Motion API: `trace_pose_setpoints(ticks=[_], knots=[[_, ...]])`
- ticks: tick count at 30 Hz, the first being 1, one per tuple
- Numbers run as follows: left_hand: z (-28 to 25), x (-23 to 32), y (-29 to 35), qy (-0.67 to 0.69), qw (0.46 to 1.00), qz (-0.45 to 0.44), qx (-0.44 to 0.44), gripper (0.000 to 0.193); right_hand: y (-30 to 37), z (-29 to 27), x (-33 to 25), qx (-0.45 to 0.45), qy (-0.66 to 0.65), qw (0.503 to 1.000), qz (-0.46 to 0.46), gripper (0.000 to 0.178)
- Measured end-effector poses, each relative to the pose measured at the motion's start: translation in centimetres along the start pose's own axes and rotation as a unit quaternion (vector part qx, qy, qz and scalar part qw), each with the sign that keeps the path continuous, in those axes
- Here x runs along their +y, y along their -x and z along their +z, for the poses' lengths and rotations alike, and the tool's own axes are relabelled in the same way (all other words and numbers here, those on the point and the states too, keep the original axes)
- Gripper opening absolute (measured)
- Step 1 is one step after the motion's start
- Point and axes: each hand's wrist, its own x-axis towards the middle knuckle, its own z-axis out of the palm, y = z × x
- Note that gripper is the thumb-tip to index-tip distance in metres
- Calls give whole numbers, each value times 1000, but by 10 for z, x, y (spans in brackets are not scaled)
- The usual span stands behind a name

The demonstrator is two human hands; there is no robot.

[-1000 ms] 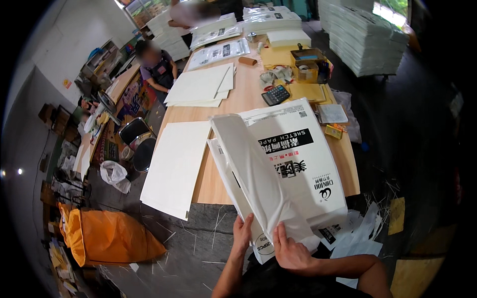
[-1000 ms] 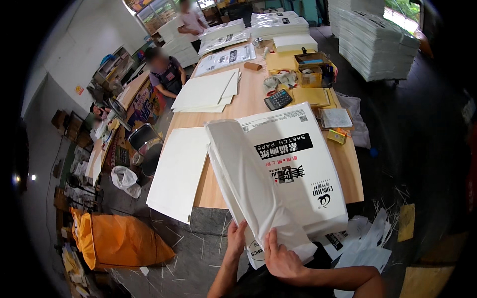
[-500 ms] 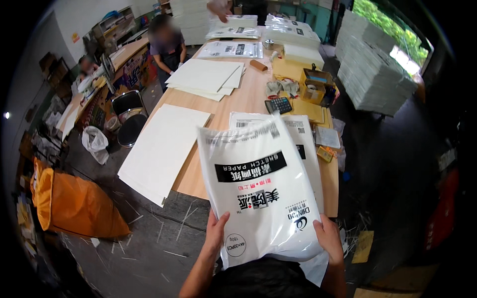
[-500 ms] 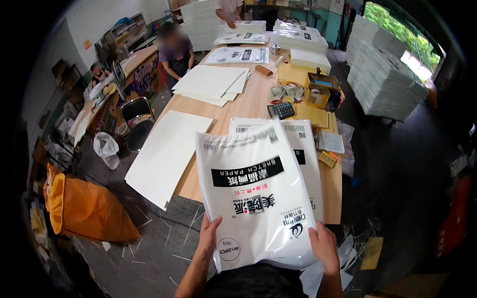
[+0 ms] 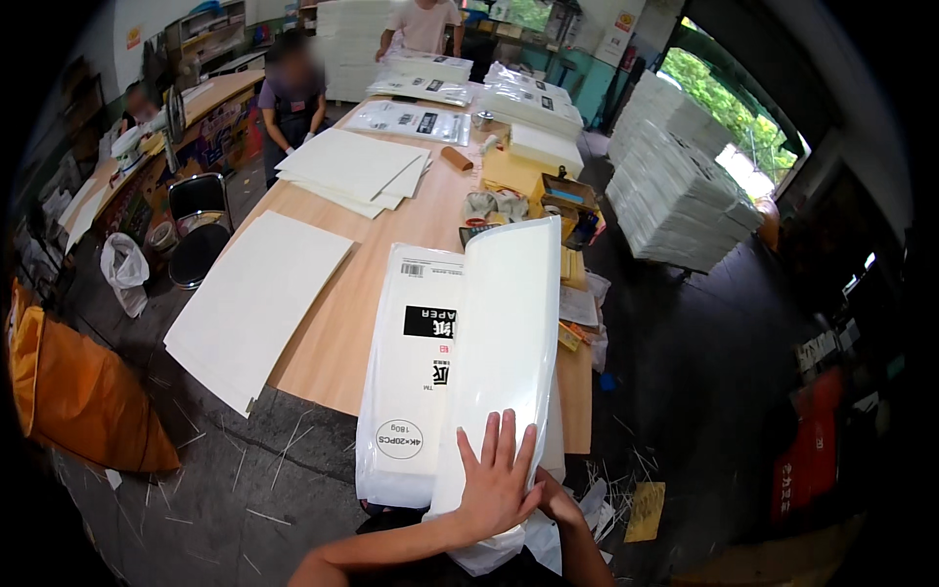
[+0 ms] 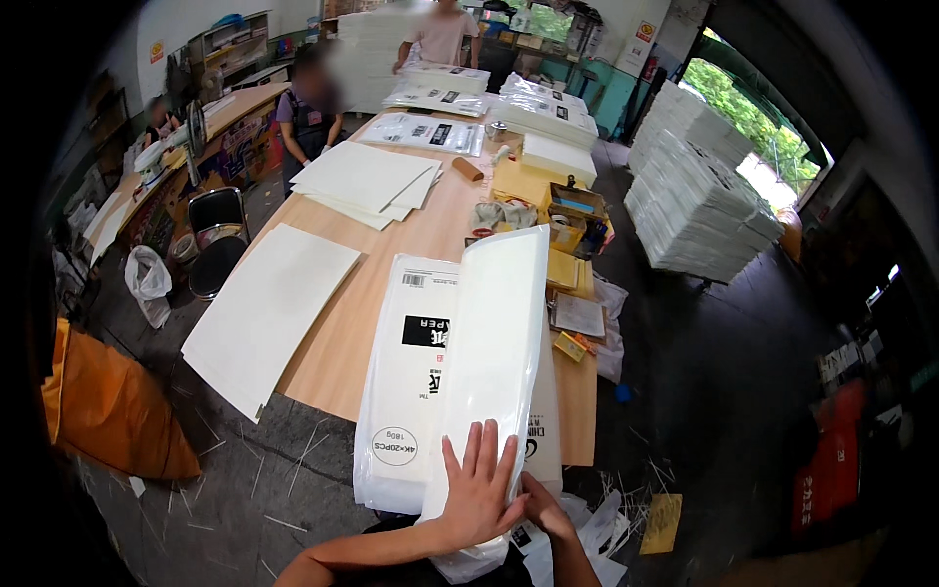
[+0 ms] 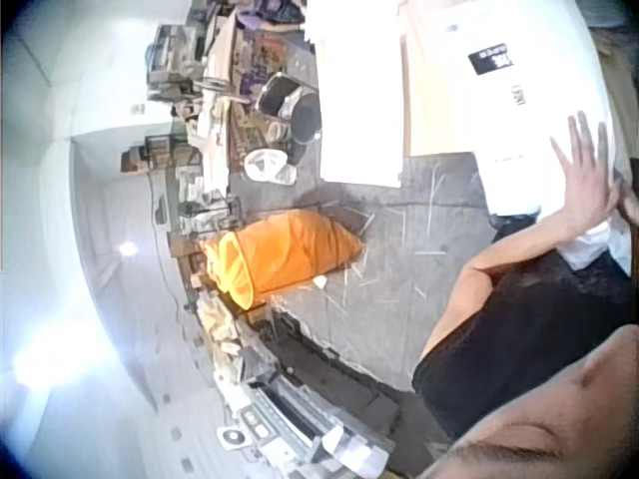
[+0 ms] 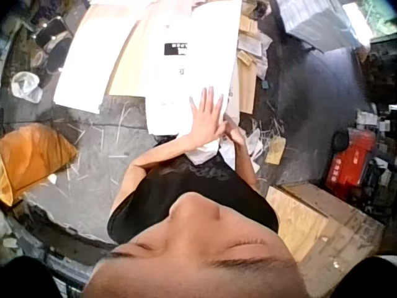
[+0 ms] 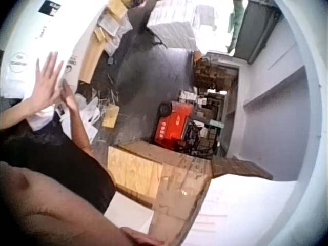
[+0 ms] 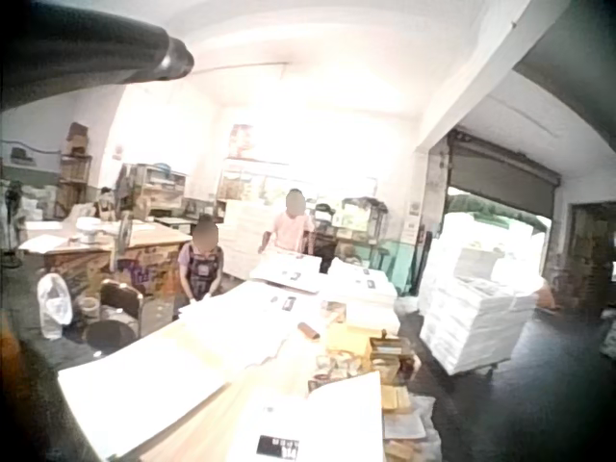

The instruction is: The person removes sheets of white paper from a plastic package and places them into a new plastic bag. The person repeats this process multiple times, handling the paper and packaging materials by hand.

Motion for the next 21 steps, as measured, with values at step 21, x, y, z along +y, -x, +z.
trace_pose_setpoints(ticks=[21], knots=[[-65, -160, 164, 600, 564, -567, -2, 40, 19, 34, -80, 107, -16, 987, 116, 42]])
